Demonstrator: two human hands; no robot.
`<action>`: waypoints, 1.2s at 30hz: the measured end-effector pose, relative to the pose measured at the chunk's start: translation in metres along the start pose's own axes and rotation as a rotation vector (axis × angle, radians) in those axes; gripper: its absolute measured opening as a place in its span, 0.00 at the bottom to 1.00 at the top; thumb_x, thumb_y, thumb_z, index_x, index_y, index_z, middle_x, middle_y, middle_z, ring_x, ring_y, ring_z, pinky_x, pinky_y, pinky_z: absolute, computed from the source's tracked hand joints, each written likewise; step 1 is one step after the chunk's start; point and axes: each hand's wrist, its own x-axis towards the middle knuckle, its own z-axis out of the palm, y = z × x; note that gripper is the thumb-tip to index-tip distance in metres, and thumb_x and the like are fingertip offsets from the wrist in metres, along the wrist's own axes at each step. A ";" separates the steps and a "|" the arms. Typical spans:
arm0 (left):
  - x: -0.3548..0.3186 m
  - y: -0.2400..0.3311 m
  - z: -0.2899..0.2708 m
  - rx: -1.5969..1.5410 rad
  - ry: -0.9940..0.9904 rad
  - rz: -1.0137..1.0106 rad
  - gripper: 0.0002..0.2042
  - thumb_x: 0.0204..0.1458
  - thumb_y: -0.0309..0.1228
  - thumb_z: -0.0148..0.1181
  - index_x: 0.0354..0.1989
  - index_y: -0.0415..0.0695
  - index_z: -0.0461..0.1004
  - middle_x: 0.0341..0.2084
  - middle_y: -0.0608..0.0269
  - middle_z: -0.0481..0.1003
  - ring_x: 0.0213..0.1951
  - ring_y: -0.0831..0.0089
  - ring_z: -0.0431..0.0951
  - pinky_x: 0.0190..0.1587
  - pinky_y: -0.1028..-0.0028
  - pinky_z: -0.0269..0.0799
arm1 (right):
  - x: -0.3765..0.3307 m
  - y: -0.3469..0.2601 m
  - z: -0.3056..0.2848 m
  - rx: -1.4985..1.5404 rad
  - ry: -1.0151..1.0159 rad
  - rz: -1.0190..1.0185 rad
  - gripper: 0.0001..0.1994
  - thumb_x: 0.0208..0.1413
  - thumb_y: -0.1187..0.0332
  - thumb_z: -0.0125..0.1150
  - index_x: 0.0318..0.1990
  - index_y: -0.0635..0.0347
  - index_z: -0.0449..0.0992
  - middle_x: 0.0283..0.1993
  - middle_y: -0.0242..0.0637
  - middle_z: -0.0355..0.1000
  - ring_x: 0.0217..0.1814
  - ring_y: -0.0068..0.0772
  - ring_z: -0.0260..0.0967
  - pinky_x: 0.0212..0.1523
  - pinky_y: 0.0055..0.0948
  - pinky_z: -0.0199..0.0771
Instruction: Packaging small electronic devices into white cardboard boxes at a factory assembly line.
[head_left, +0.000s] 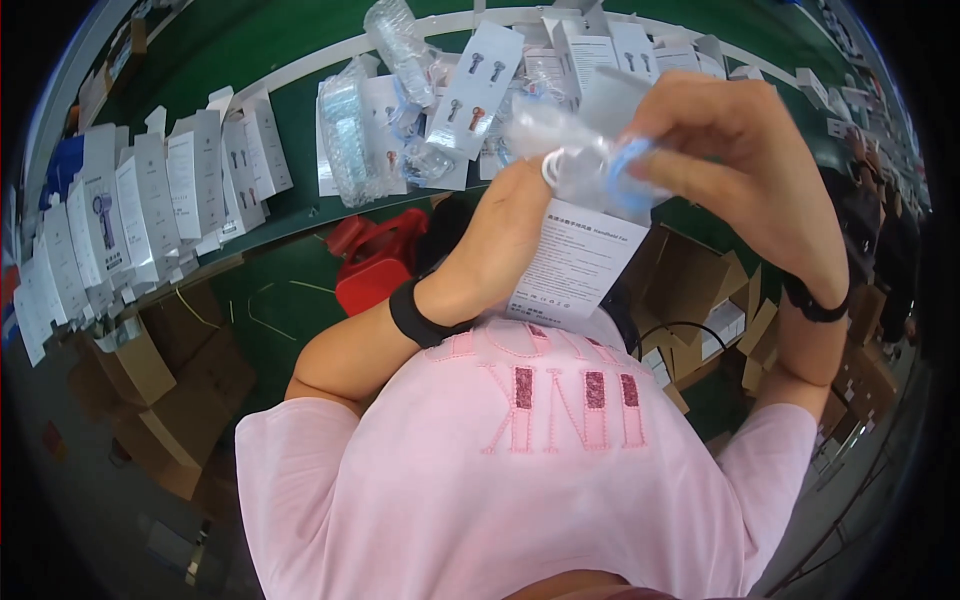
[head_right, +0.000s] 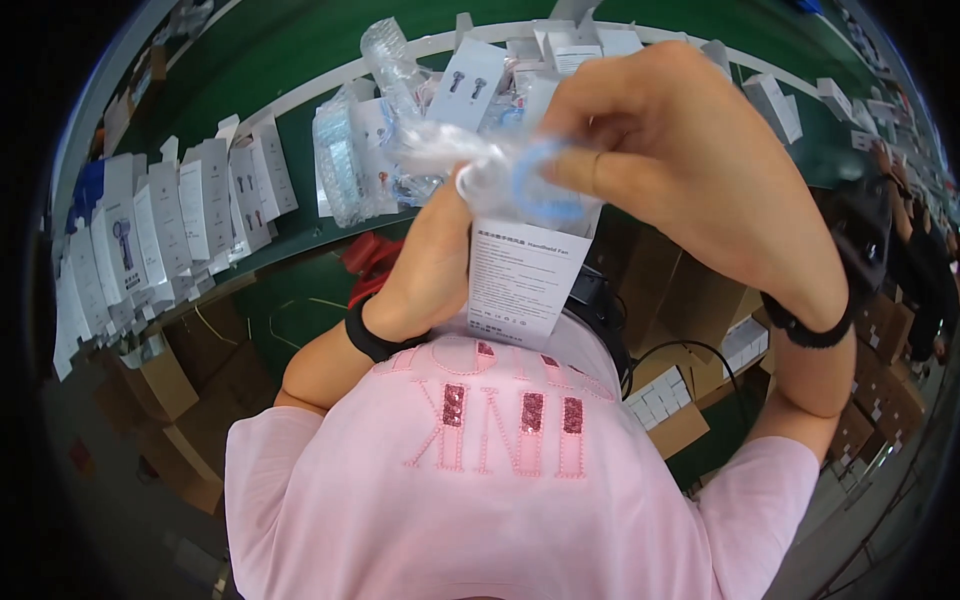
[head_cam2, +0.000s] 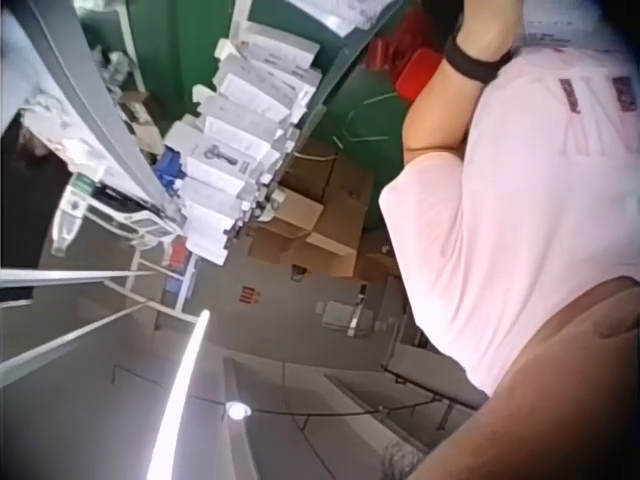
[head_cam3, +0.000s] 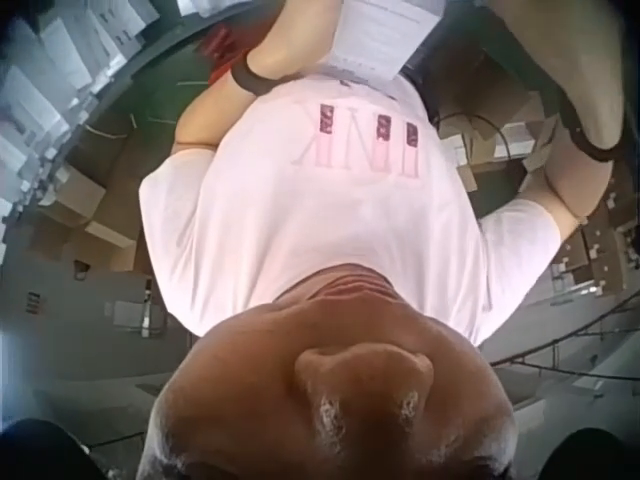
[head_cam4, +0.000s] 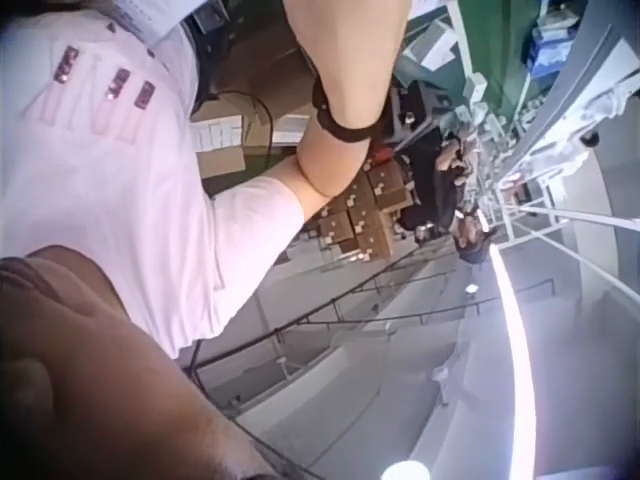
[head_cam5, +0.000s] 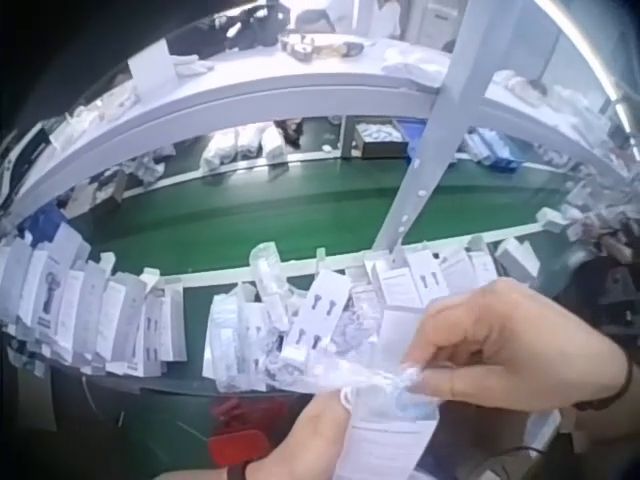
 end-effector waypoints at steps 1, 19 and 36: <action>0.000 0.000 0.002 0.003 -0.018 -0.007 0.23 0.63 0.45 0.42 0.53 0.37 0.69 0.46 0.61 0.72 0.46 0.77 0.72 0.49 0.76 0.67 | 0.001 -0.005 -0.001 -0.216 -0.121 0.100 0.05 0.46 0.81 0.64 0.32 0.68 0.76 0.32 0.34 0.71 0.35 0.24 0.71 0.39 0.22 0.71; -0.003 0.012 0.027 -0.003 -0.083 -0.045 0.26 0.64 0.52 0.41 0.50 0.37 0.70 0.38 0.70 0.71 0.40 0.84 0.68 0.44 0.82 0.64 | -0.002 0.017 0.011 -0.644 -0.061 -0.342 0.08 0.41 0.79 0.59 0.31 0.68 0.70 0.24 0.47 0.68 0.29 0.55 0.68 0.31 0.41 0.68; 0.026 -0.018 0.009 0.523 -0.363 0.343 0.27 0.54 0.30 0.60 0.63 0.42 0.60 0.57 0.55 0.64 0.55 0.65 0.69 0.55 0.67 0.67 | -0.088 0.094 0.001 0.145 0.337 -0.058 0.08 0.52 0.79 0.59 0.40 0.65 0.80 0.39 0.36 0.75 0.43 0.26 0.72 0.47 0.23 0.70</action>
